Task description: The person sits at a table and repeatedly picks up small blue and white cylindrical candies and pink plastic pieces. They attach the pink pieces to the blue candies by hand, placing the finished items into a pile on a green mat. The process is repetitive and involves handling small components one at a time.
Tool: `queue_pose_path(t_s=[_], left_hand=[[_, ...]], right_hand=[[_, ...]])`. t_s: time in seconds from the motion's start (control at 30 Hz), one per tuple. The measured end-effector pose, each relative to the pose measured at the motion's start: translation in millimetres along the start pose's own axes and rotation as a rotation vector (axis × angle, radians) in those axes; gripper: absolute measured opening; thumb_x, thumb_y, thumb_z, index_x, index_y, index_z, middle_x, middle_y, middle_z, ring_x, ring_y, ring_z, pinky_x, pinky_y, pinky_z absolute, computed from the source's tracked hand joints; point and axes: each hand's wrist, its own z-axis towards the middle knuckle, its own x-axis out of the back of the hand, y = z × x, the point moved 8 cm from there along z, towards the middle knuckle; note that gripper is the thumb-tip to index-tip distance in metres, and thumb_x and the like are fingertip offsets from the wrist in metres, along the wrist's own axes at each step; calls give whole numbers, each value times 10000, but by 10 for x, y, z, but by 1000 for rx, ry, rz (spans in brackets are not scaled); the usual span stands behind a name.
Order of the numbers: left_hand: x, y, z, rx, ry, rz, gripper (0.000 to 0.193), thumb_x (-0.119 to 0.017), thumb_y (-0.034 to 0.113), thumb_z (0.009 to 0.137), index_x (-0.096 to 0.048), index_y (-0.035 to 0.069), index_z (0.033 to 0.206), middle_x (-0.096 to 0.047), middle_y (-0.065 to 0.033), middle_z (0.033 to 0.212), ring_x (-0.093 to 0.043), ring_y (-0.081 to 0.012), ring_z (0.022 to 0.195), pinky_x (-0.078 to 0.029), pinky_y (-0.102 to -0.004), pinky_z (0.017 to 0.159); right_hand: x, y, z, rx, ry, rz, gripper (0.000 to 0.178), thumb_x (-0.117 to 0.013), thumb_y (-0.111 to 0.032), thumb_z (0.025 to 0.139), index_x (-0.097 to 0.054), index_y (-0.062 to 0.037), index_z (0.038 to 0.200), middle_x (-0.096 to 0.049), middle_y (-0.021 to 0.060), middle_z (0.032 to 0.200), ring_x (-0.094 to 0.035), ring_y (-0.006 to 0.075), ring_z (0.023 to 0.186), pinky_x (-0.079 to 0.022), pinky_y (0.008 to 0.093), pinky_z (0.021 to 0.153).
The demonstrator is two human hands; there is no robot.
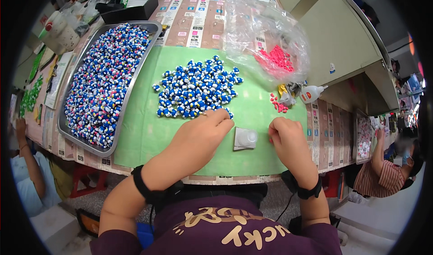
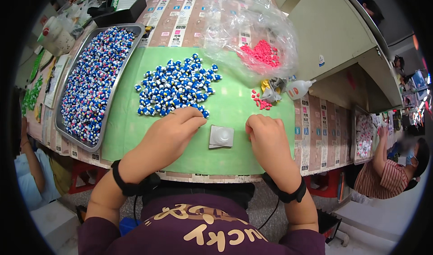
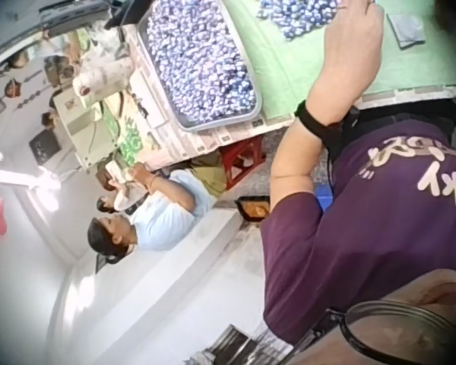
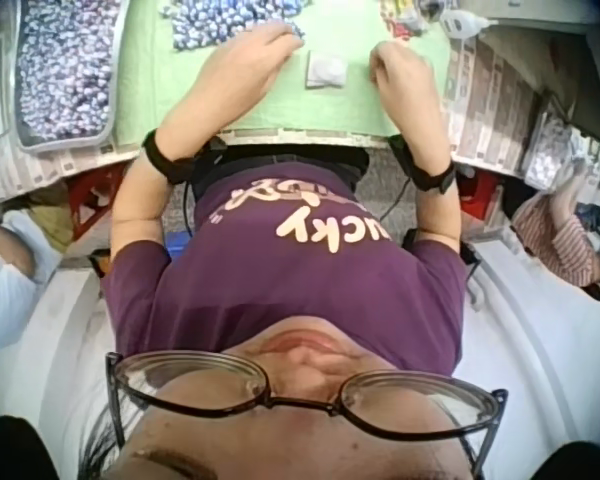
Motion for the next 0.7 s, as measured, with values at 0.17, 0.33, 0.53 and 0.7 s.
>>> queue_pose_path(t_s=[0.17,0.33,0.53,0.7], left_hand=[[-128,-66,2,39,-87,65,175,-552,-5,775,-570,5,949,-549,-137,963,-591,-323,849,-499,-416,712],[-13,-100,-193,105,-48,19,245,-559,-50,795,-591,-15,1036,-503,-163,1008,-587,-332,829,-509,-388,698],[154,-39,-277,393,26,-1155,114,-628,4,917,-638,-17,1029,-554,-86,1082,-616,-151,908,-552,-262,735],[-1,85,-304,436,2,-1516,150,-639,70,946,-629,-12,1071,-621,-46,973,-631,-104,801,-558,-245,724]], right_hand=[[-45,25,-7,29,-16,12,179,-579,50,714,-512,-64,835,-565,97,766,-568,304,773,-386,398,751],[275,-187,41,62,120,162,197,-568,90,725,-509,-57,841,-573,86,800,-571,283,780,-390,375,794],[431,-777,0,173,145,534,257,-652,113,757,-510,-77,856,-622,54,861,-589,244,784,-406,363,784],[450,-1075,51,366,160,484,328,-690,114,730,-500,-105,883,-628,49,877,-587,222,753,-417,352,742]])
